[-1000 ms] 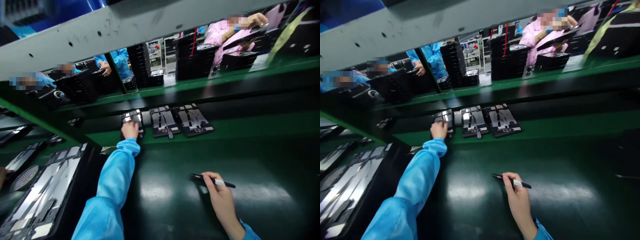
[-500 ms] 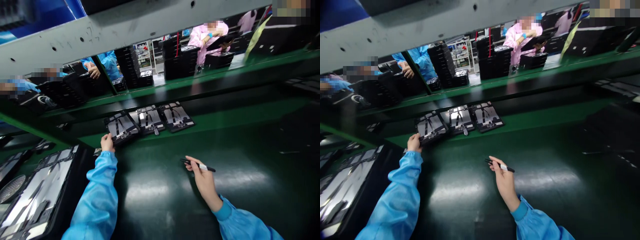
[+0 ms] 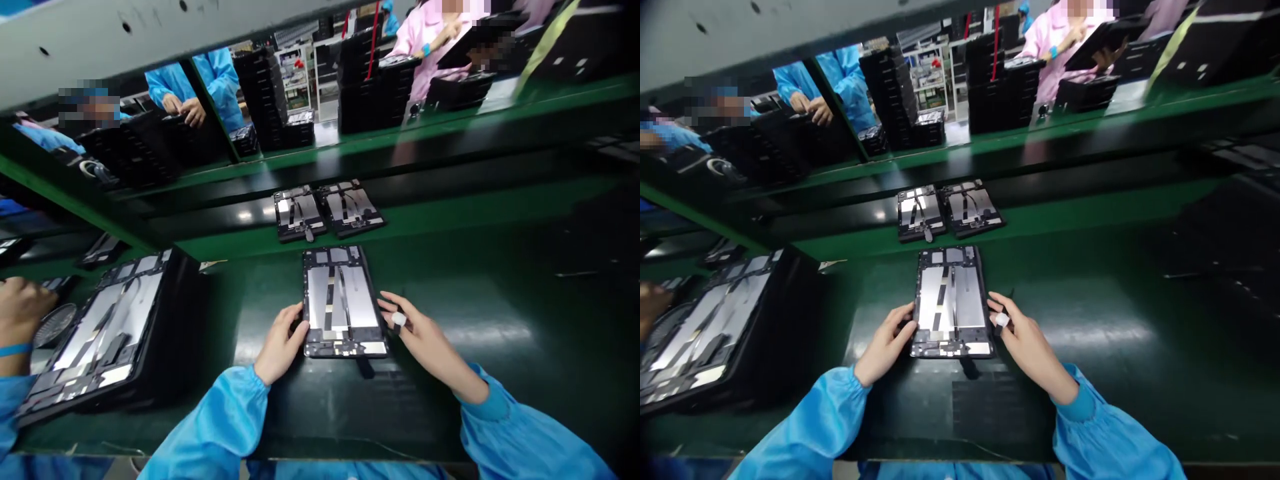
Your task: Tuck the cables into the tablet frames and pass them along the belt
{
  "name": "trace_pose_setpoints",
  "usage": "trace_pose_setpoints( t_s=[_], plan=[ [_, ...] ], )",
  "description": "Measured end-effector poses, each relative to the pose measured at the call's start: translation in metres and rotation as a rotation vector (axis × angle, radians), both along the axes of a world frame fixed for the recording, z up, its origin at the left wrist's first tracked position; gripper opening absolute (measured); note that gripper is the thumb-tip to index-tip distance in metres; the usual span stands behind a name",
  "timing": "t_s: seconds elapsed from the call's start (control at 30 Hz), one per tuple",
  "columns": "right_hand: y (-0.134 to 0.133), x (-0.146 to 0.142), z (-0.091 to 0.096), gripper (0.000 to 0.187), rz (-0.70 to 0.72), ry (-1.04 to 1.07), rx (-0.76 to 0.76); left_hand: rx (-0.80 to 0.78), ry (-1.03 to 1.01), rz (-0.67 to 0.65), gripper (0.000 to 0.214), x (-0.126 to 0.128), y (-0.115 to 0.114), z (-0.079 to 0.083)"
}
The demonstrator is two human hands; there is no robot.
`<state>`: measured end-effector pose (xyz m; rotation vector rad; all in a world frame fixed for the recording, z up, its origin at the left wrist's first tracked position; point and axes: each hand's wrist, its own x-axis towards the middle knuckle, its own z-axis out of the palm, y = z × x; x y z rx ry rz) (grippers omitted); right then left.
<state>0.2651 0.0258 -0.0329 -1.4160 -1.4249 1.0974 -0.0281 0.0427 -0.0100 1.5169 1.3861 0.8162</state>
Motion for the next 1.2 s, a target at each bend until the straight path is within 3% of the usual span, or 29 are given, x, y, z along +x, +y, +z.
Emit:
trace_pose_setpoints(
  t_s=[0.07, 0.13, 0.3, 0.4, 0.5, 0.63, 0.77, 1.0, 1.2],
  plan=[
    [-0.012, 0.001, -0.003, 0.047, 0.014, -0.010, 0.004, 0.069, 0.167, -0.222, 0.058, -0.008, -0.009, 0.001],
    [-0.017, 0.002, -0.005, 0.047, -0.001, -0.037, 0.015, 0.155, 0.284, -0.331, 0.069, -0.010, -0.021, 0.000],
    [-0.013, 0.008, 0.003, 0.049, -0.067, -0.138, 0.036, 0.395, 0.514, -0.283, 0.065, 0.003, -0.034, -0.001],
    [-0.016, 0.001, 0.015, 0.046, -0.086, -0.246, 0.102, 0.530, 0.557, -0.274, 0.042, 0.007, -0.030, 0.005],
    [-0.022, -0.022, 0.023, 0.033, 0.076, -0.304, 0.239, 0.633, 0.512, -0.323, 0.019, 0.012, -0.027, 0.008],
    [-0.022, -0.054, 0.024, 0.029, 0.348, -0.321, 0.323, 0.587, 0.459, -0.344, 0.022, 0.024, -0.026, 0.008],
    [-0.015, -0.067, 0.023, 0.023, 0.323, -0.269, 0.339, 0.398, 0.298, -0.288, 0.019, 0.028, -0.029, 0.009],
    [-0.011, -0.062, 0.030, 0.026, 0.334, -0.231, 0.299, 0.593, 0.330, -0.299, 0.014, 0.025, -0.034, 0.007],
    [-0.014, -0.062, 0.028, 0.023, 0.353, -0.239, 0.256, 0.447, 0.340, -0.236, 0.018, 0.029, -0.039, 0.004]
  ],
)
